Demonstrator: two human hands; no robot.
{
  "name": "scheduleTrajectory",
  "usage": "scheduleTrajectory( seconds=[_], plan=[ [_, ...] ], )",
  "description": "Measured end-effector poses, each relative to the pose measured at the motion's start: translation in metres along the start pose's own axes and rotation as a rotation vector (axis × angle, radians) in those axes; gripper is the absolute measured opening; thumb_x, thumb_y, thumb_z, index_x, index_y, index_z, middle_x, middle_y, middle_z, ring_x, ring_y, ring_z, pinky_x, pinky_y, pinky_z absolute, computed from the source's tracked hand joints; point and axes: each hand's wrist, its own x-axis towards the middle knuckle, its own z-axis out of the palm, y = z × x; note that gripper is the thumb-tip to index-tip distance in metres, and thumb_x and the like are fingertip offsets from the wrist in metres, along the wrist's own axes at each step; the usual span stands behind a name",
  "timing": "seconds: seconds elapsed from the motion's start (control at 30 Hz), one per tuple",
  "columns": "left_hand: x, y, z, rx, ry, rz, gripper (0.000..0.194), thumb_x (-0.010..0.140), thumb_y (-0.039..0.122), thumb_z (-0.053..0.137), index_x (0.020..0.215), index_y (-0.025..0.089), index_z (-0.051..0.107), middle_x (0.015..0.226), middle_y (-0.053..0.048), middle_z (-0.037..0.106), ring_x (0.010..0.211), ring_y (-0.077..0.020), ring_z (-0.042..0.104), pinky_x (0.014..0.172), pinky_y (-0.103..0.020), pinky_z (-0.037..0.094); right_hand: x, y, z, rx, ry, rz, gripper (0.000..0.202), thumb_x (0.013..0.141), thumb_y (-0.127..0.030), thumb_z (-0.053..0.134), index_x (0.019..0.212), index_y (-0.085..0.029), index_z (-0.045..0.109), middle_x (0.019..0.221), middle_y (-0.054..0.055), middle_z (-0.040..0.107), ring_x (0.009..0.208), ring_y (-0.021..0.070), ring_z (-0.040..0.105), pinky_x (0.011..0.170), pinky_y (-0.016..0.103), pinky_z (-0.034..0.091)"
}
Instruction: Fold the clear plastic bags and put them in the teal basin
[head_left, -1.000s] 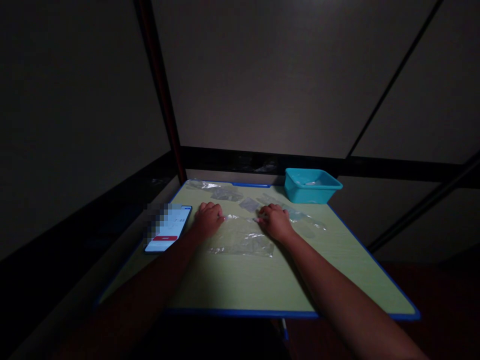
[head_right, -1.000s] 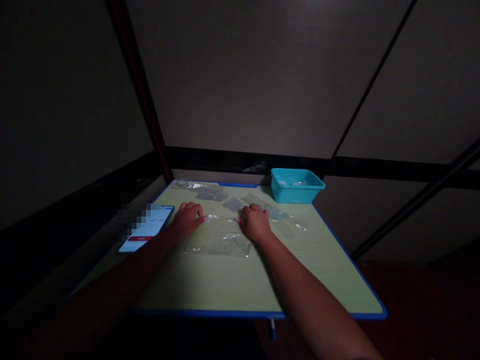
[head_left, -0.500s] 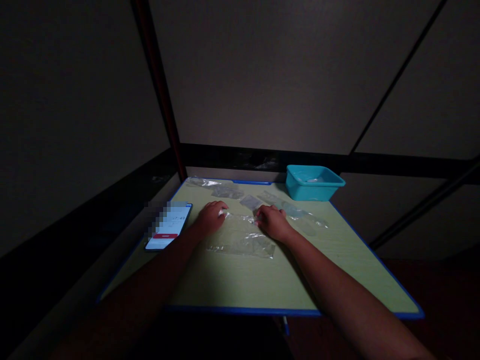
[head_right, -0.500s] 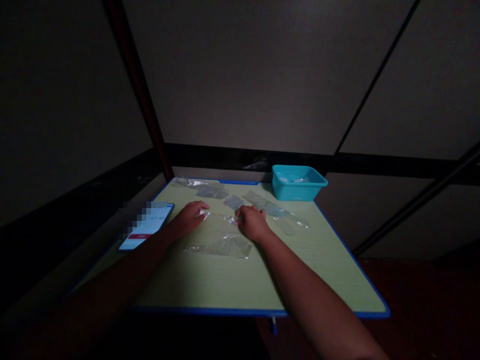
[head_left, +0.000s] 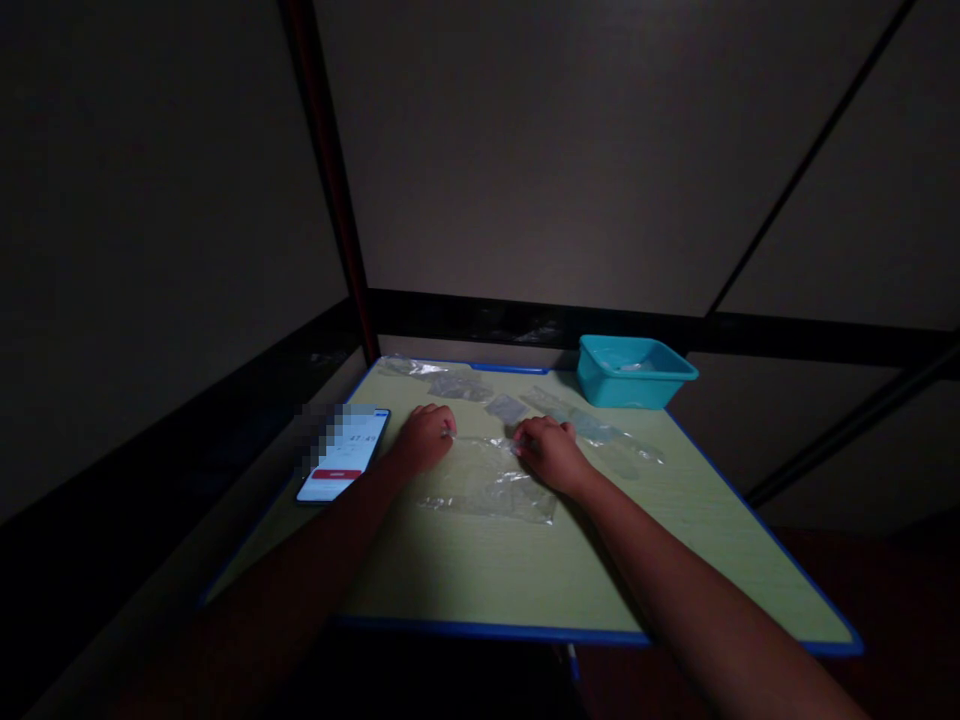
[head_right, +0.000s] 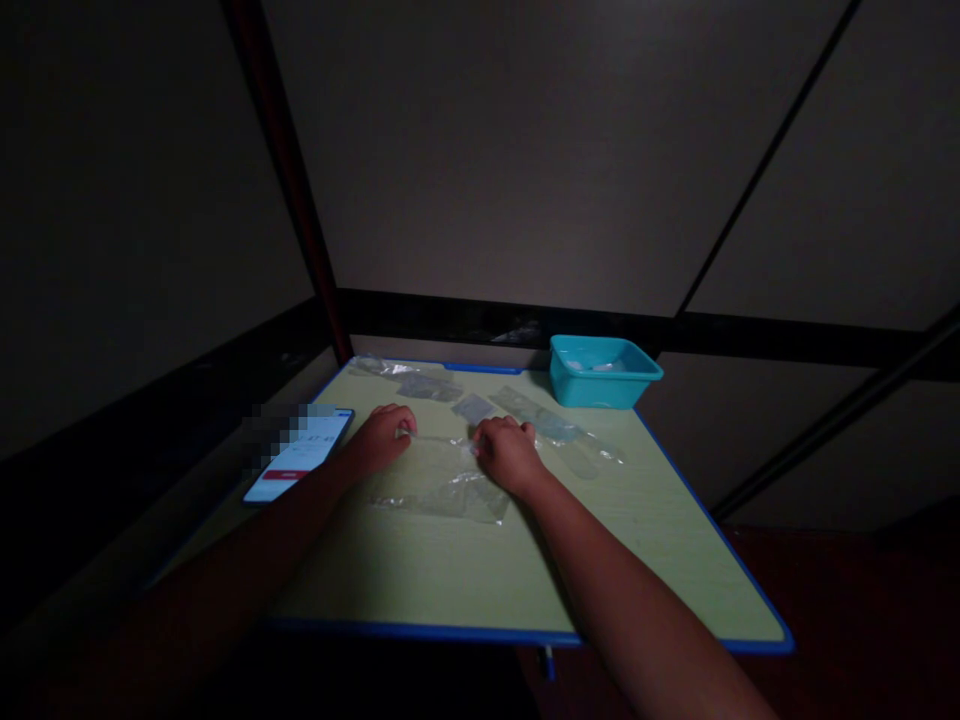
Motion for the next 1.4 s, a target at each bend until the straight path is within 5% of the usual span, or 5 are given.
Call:
scheduleTrajectory(
  seconds=[0.33,0.5,0.67,1.0,1.4],
  plan=[
    [0.000,0.001,-0.002,0.019,0.065,-0.105,0.017,0.063,0.006,0.046,0.070,0.020,0.051,0.074,-0.003,0.055,0.082,-0.0200,0.053,0.083,-0.034,0.041,0.000,0.001,0.001,-0.052,-0.003,0.023,0.014,0.077,-0.018,0.053,0.086,-0.020,0.063,0.089,0.005,0.066,0.092,0.0206,0.053,0.074,0.031,0.024],
    [0.000,0.014,-0.012,-0.112,0.294,-0.065,0.014,0.069,0.011,0.046,0.081,0.019,0.048,0.089,-0.004,0.053,0.082,-0.0168,0.052,0.076,-0.028,0.043,-0.001,-0.001,-0.001,-0.020,0.023,0.025,0.013,0.078,-0.022,0.054,0.089,-0.020,0.062,0.091,0.005,0.065,0.092,0.0193,0.054,0.074,0.030,0.025],
    [-0.003,0.018,-0.015,-0.274,0.430,-0.159,0.026,0.077,0.029,0.048,0.060,0.021,0.030,0.054,0.006,0.030,0.051,-0.0108,0.033,0.052,-0.023,0.030,-0.001,0.000,-0.001,-0.004,0.043,0.031,0.015,0.083,-0.023,0.048,0.089,-0.019,0.061,0.092,0.005,0.065,0.090,0.0190,0.054,0.073,0.030,0.026],
    [-0.006,0.028,-0.017,-0.381,0.210,-0.228,0.044,0.077,0.041,0.046,0.048,0.020,0.020,0.049,0.005,0.019,0.046,-0.0079,0.022,0.046,-0.024,0.018,0.000,0.002,-0.001,0.020,-0.017,0.035,0.014,0.083,-0.022,0.048,0.087,-0.018,0.062,0.087,0.005,0.065,0.078,0.0160,0.055,0.069,0.026,0.031],
    [-0.003,0.025,-0.018,-0.338,0.244,-0.224,0.042,0.079,0.037,0.044,0.050,0.020,0.020,0.049,0.006,0.020,0.048,-0.0088,0.024,0.047,-0.024,0.018,-0.001,0.000,0.000,-0.033,-0.030,0.029,0.014,0.082,-0.024,0.050,0.089,-0.019,0.061,0.092,0.005,0.065,0.089,0.0184,0.055,0.071,0.028,0.027]
  ],
)
